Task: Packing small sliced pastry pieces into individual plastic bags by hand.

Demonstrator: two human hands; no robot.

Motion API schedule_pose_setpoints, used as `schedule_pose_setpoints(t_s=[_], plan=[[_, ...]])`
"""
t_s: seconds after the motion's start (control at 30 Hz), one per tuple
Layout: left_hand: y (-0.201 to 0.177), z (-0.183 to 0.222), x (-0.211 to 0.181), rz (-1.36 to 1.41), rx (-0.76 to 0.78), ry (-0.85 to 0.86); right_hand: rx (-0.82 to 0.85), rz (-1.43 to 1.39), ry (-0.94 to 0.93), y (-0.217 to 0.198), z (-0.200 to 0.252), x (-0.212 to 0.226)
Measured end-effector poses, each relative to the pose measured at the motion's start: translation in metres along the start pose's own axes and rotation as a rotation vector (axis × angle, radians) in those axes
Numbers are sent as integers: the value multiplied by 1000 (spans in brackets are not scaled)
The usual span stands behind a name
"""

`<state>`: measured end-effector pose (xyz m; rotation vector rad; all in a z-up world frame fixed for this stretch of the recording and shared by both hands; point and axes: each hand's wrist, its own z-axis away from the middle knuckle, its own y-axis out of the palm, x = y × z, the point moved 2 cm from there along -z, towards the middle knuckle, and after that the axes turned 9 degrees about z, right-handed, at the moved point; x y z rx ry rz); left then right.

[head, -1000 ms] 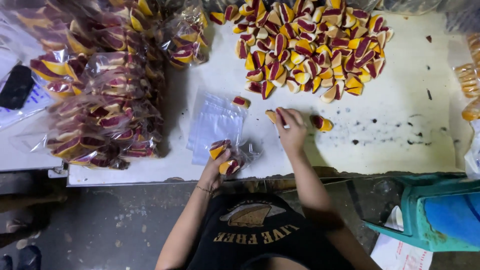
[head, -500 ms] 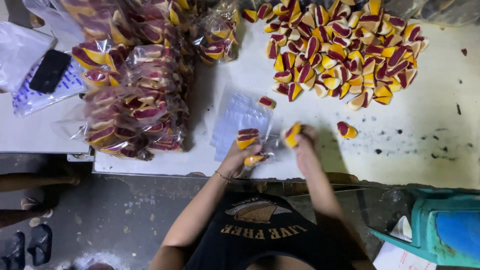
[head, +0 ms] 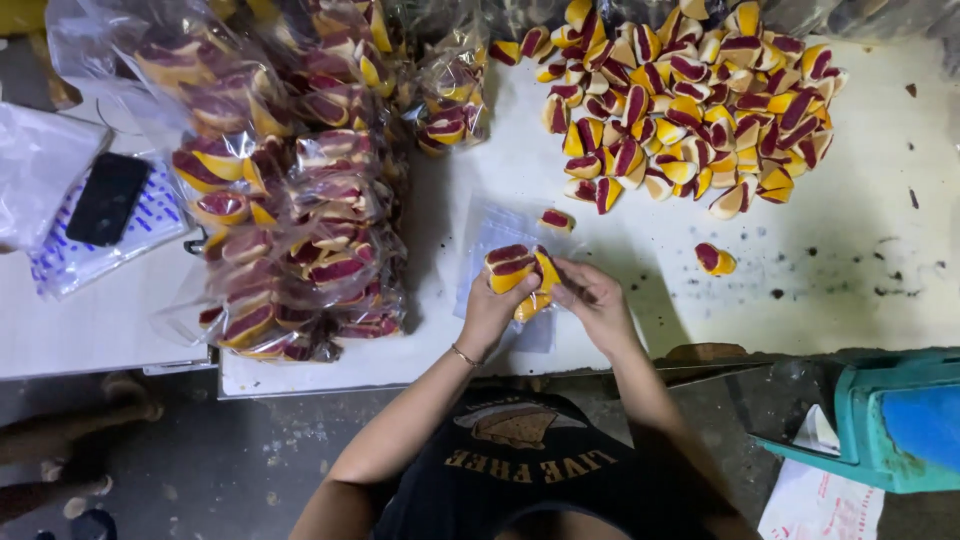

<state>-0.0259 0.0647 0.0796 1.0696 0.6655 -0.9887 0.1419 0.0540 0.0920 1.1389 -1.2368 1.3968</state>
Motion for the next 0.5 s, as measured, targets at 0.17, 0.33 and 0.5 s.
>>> schedule_pose_setpoints(t_s=[0.17,0.33,0.5], plan=[[-12,-18,10,148,57,-15,-135,217,-143,30,8,35],[-24,-38,26,472,65,-106,40,620,-437,60,11,16],[-41,-38,13,756,45,-87,-642,416,-596,30,-21,-33]])
